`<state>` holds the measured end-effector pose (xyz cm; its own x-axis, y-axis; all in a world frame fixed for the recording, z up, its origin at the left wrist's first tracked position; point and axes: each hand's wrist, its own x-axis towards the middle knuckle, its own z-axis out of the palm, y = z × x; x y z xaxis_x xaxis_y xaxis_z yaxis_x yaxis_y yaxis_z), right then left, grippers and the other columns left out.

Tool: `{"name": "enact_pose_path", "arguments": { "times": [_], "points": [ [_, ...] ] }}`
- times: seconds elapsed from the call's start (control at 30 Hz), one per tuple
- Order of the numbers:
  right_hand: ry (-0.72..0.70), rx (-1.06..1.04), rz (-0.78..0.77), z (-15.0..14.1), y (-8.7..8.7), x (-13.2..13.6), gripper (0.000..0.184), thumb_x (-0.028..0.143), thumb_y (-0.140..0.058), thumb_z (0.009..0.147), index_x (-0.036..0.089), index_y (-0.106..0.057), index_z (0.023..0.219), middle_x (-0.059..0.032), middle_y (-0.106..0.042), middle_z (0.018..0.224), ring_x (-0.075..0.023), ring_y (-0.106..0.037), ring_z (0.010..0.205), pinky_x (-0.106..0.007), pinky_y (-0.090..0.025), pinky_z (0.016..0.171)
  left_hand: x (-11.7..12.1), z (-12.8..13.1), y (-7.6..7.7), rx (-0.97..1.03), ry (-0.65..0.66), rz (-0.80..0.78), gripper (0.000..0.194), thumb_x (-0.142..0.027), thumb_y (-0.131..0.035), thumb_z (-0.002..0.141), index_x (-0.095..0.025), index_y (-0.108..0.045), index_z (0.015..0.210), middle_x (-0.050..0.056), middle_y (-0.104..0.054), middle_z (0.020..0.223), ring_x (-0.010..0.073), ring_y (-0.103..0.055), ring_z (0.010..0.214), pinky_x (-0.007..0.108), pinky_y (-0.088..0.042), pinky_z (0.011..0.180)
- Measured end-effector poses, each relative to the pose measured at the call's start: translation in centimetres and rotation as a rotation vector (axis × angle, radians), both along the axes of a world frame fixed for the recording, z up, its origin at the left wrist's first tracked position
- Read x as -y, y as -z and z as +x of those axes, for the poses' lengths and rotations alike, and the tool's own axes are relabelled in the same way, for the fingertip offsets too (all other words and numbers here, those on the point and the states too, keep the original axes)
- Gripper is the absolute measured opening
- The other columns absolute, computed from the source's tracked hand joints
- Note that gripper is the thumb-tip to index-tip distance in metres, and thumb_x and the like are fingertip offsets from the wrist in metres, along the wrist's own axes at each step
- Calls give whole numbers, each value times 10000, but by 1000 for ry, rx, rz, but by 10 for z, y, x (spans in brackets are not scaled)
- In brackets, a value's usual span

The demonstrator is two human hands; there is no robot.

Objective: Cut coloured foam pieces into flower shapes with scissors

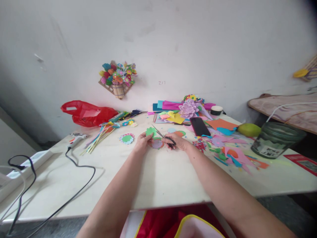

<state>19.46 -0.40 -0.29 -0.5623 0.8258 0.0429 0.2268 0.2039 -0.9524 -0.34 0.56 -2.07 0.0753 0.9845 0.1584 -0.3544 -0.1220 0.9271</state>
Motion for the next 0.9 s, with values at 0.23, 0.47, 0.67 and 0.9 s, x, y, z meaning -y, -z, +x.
{"name": "enact_pose_path", "arguments": {
  "times": [0.23,0.47,0.67,0.9],
  "points": [
    [-1,-31,-20,0,3,-1,361,497,-575,759,145,-516,710,15,-578,546,-64,-499,392,-167,-290,338,5,2,-6,30,-15,-42,296,-253,-835,487,-120,-673,695,23,-659,681,125,-596,567,246,-502,566],
    [-5,-30,-24,-1,1,0,369,501,-581,756,142,-511,709,14,-580,546,-64,-511,393,-168,-287,337,6,3,-6,50,-24,-38,274,-223,-832,486,-107,-678,681,60,-684,699,176,-644,642,306,-533,674],
    [-5,-28,-15,-1,1,0,368,500,-578,760,144,-507,702,16,-576,538,-62,-502,387,-165,-280,332,4,3,-4,51,-41,-46,275,-213,-819,489,-93,-676,690,56,-681,704,160,-643,638,281,-519,683],
    [-17,-45,-15,-1,3,-1,376,508,-571,764,144,-510,697,11,-580,545,-64,-507,392,-169,-285,335,5,4,-6,23,-22,-52,250,-202,-804,501,-106,-686,699,62,-694,717,166,-641,626,288,-511,659]
  ]
}}
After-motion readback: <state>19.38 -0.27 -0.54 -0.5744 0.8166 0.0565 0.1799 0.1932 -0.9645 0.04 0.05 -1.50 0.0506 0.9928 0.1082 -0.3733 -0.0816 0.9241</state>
